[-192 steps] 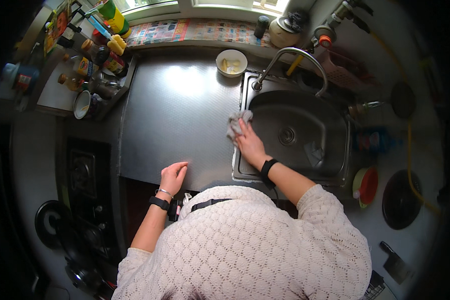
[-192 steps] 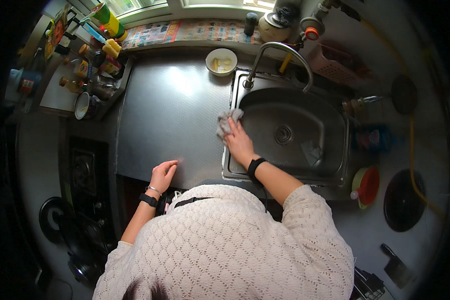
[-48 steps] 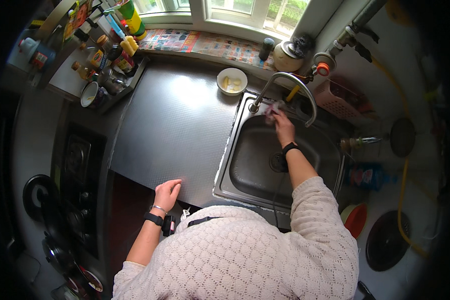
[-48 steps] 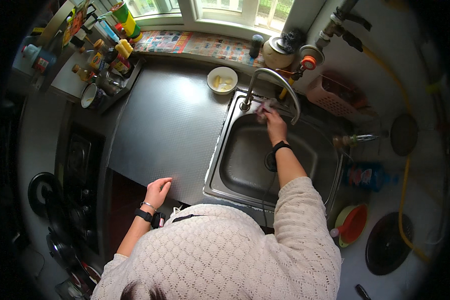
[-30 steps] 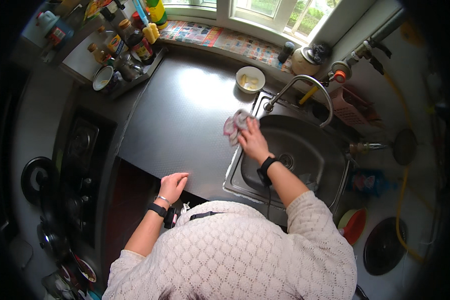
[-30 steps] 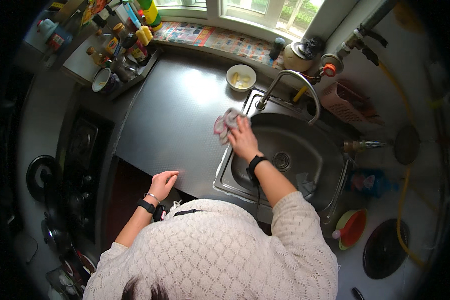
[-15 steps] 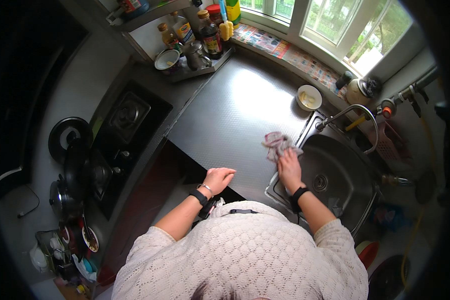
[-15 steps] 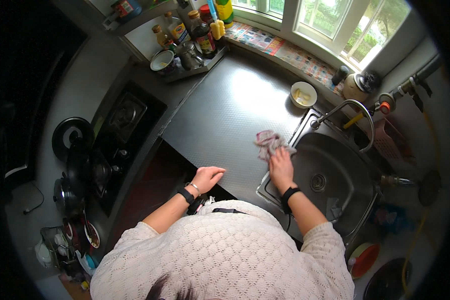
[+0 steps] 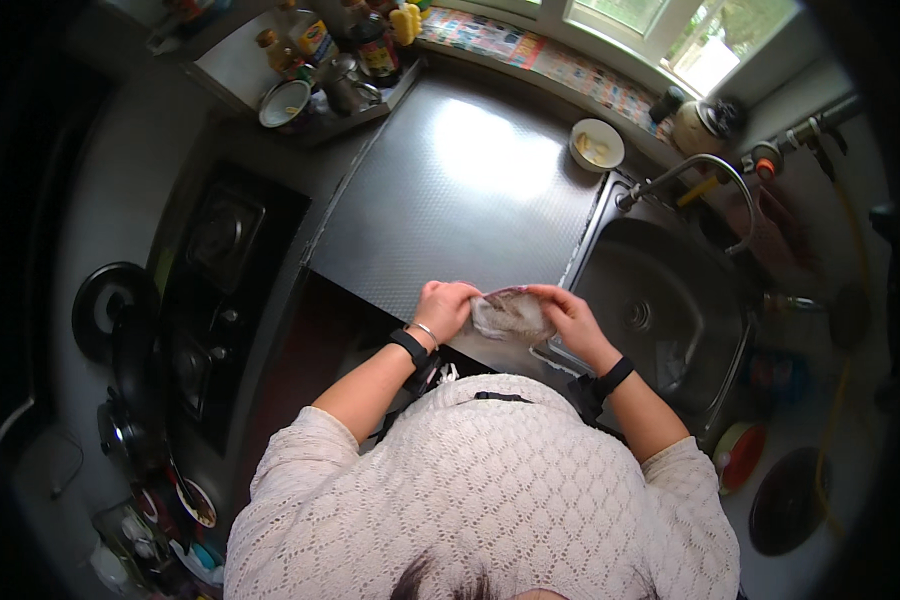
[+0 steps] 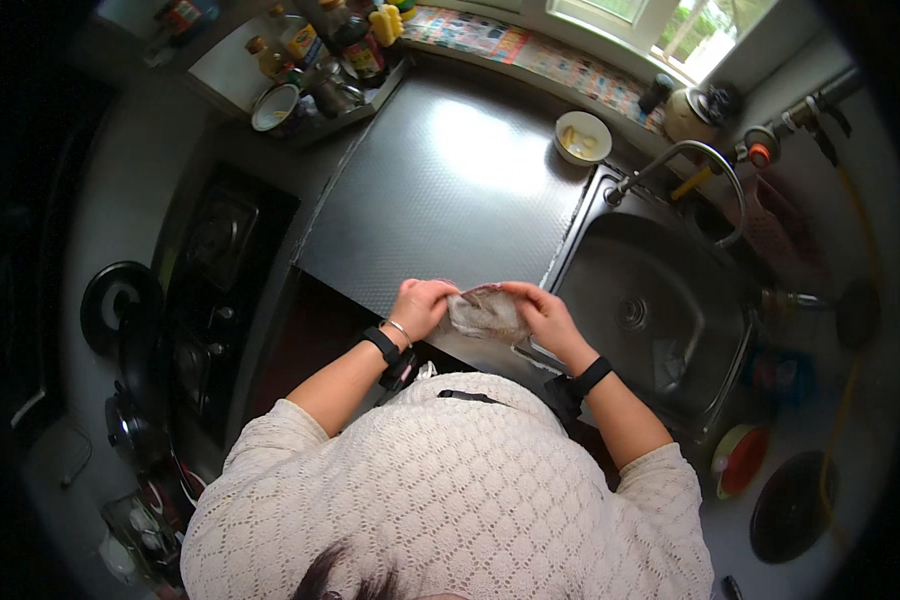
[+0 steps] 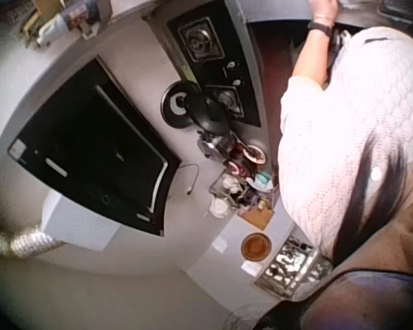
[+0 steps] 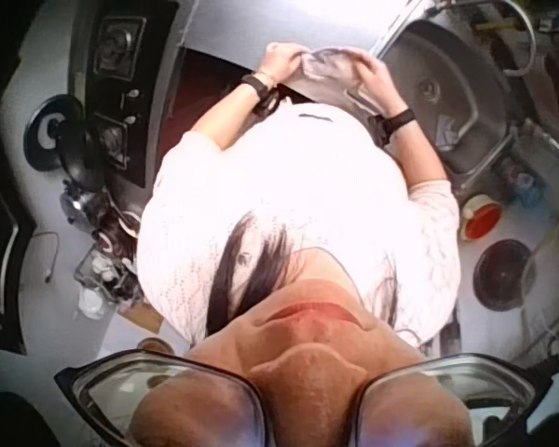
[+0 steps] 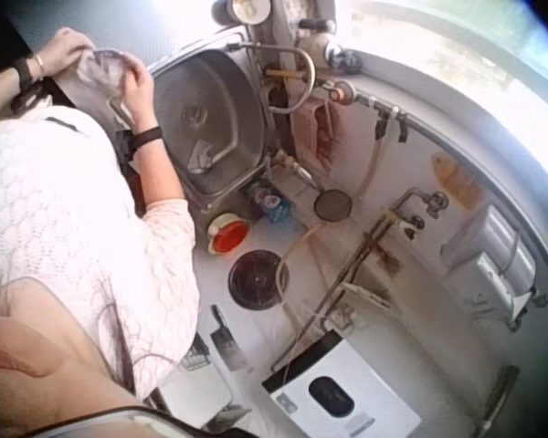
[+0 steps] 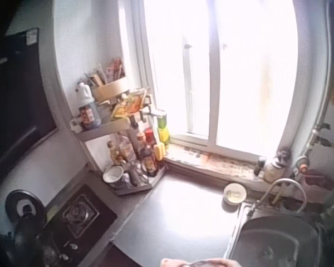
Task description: The person wipes the kitchen sink and countertop with a cloth, rinses the cloth under running water, and wrings it out. The person repeats wiping and rinsing steps across the sink and counter area.
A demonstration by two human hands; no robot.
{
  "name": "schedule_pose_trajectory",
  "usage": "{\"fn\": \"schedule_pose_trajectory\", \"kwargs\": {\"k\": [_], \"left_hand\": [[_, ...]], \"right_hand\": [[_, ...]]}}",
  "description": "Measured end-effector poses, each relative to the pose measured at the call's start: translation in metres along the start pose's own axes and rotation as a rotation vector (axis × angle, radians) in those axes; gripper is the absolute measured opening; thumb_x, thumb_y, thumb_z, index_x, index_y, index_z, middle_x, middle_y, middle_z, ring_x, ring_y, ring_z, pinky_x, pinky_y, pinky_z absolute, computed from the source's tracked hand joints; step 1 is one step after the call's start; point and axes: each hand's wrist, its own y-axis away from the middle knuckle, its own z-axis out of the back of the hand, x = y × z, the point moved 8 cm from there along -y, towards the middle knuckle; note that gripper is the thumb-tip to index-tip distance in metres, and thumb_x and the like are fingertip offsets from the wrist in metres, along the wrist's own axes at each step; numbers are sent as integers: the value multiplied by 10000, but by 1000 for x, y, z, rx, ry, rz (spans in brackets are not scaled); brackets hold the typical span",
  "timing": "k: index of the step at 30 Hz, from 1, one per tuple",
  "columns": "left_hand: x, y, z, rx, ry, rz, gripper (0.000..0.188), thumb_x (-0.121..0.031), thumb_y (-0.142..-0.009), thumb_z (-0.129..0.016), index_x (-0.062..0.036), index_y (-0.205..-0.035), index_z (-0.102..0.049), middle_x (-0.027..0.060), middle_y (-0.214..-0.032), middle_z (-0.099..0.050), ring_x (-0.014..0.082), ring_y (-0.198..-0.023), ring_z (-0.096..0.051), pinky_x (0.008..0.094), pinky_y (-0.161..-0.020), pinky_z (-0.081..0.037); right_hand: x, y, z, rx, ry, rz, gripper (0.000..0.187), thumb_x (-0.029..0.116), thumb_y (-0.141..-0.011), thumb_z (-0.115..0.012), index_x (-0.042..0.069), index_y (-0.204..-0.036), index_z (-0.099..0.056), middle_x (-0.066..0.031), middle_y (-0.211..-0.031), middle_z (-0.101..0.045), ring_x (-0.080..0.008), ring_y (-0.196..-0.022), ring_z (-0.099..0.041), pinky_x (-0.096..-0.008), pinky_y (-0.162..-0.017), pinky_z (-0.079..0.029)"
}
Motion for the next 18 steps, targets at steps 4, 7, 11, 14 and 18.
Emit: {"fn": "schedule_pose_trajectory", "kwargs": {"k": [4, 7, 11, 14, 18], "left_hand": [[23, -21, 25, -41, 391, 219, 155, -80, -827, -579, -52, -933, -688, 76, -852, -689, 194, -777, -662, 317, -720, -516], [16, -33, 55, -118, 307, 78, 107, -105, -805, -600, -67, -870, -677, 60, -805, -673, 211, -796, -646, 343, -784, -481], [1, -34, 68, -43, 53, -146, 54, -154, -774, -624, -121, -803, -655, 22, -838, -666, 226, -866, -614, 370, -925, -371], [3, -30, 57, 119, -89, -155, 160, -185, -780, -636, -120, -924, -663, 43, -1029, -659, 240, -1045, -575, 407, -974, -344], [-5, -21, 28, 151, -83, -175, 423, -326, -786, -705, -160, -1164, -614, 88, -1333, -513, 292, -1254, -444, 436, -1044, -300]], "right_hand": [[6, -2, 26, -224, -81, 33, 323, 48, -970, -489, 7, -1284, -548, -45, -1103, -635, -113, -989, -577, -247, -897, -452], [-13, -9, 46, -369, -79, -110, 393, 56, -966, -503, 19, -1357, -475, -57, -1083, -630, -111, -972, -569, -247, -887, -452], [-9, -23, 56, -468, -283, -34, 430, 96, -984, -486, 17, -1400, -413, -65, -1147, -597, -115, -991, -557, -246, -876, -457], [-8, -23, 62, -447, -134, -4, 410, 107, -990, -474, 11, -1386, -432, -63, -1148, -596, -111, -970, -559, -245, -851, -466], [-5, -13, 49, -319, -16, -193, 368, 99, -977, -494, 12, -1335, -503, -47, -1073, -624, -85, -860, -569, -227, -736, -483]]}}
